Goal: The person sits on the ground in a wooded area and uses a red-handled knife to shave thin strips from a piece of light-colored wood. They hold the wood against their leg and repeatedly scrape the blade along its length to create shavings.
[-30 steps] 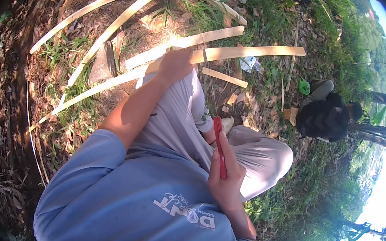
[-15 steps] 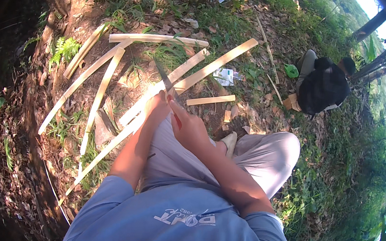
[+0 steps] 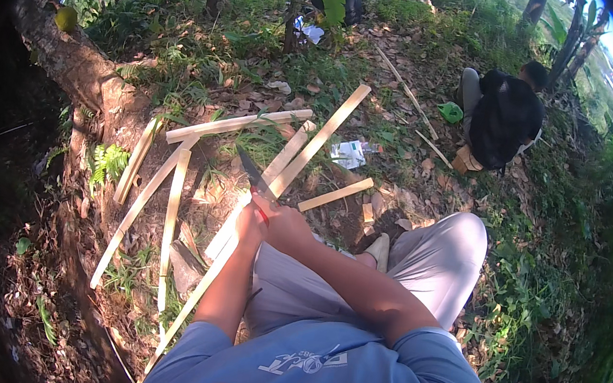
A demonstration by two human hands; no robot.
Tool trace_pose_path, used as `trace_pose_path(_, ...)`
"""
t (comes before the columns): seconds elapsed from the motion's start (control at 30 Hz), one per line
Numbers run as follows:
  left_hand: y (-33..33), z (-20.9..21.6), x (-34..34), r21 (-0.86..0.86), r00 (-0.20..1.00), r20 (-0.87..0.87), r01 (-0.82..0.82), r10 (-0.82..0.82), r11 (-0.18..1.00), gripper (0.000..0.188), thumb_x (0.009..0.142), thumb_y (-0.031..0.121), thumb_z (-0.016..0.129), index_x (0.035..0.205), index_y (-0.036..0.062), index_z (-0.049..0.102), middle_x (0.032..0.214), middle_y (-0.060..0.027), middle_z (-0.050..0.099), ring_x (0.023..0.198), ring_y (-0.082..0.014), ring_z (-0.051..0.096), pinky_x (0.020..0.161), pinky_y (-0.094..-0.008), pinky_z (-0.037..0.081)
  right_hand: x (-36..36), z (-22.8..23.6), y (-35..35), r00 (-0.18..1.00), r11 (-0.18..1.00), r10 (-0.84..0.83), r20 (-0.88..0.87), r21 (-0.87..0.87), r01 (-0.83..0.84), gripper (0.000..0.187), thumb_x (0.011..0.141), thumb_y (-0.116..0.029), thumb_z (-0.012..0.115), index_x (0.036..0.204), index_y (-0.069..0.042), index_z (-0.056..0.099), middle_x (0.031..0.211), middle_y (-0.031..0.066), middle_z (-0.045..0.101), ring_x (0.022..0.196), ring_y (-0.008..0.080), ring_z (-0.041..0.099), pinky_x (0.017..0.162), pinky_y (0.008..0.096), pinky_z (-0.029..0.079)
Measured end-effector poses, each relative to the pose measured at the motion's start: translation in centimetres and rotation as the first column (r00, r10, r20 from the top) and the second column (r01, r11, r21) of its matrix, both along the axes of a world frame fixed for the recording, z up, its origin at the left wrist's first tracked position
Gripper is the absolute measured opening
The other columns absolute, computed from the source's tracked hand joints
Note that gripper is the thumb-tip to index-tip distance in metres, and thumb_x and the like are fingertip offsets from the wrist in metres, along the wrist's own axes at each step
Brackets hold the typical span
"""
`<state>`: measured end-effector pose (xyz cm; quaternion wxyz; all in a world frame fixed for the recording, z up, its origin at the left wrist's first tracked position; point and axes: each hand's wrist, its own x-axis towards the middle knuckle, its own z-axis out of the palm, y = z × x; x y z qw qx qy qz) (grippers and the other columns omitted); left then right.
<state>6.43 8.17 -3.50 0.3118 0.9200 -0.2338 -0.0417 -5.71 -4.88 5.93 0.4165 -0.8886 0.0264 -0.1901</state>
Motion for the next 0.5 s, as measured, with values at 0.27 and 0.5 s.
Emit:
trace_pose_path(0.27, -0.6, -1.3, -0.3, 0.192, 0.994, 0.061, -0.103, 0.093, 0.976, 0.028, 0.093, 0.023, 0.068, 0.112, 0.0029, 0.066, 0.099, -0.0275, 0.078, 0.096, -0.0485, 0.076, 0.084, -0.0596, 0.058, -12.4, 8.1, -0.8, 0.988, 0.999, 0.041, -0.151, 0.008, -0.040, 0.044, 0.103, -0.017, 0.069, 0.145, -0.011, 0.063, 0.075, 0.0221, 0.072, 0.067, 0.0458, 0.071, 0.063, 0.0561, 0.056)
trace_pose_path(0.5, -1.0, -1.1, -0.4, 0.192, 0.993, 0.087, -0.091, 0.076, 0.977, 0.027, 0.092, 0.024, 0.069, 0.104, 0.0005, 0.064, 0.093, -0.0298, 0.076, 0.090, -0.0512, 0.075, 0.082, -0.0610, 0.059, -11.6, 8.7, -1.7, 0.984, 0.996, 0.000, -0.179, 0.085, 0.016, 0.044, 0.103, -0.016, 0.068, 0.146, -0.005, 0.065, 0.076, 0.0232, 0.072, 0.069, 0.0438, 0.072, 0.066, 0.0488, 0.055)
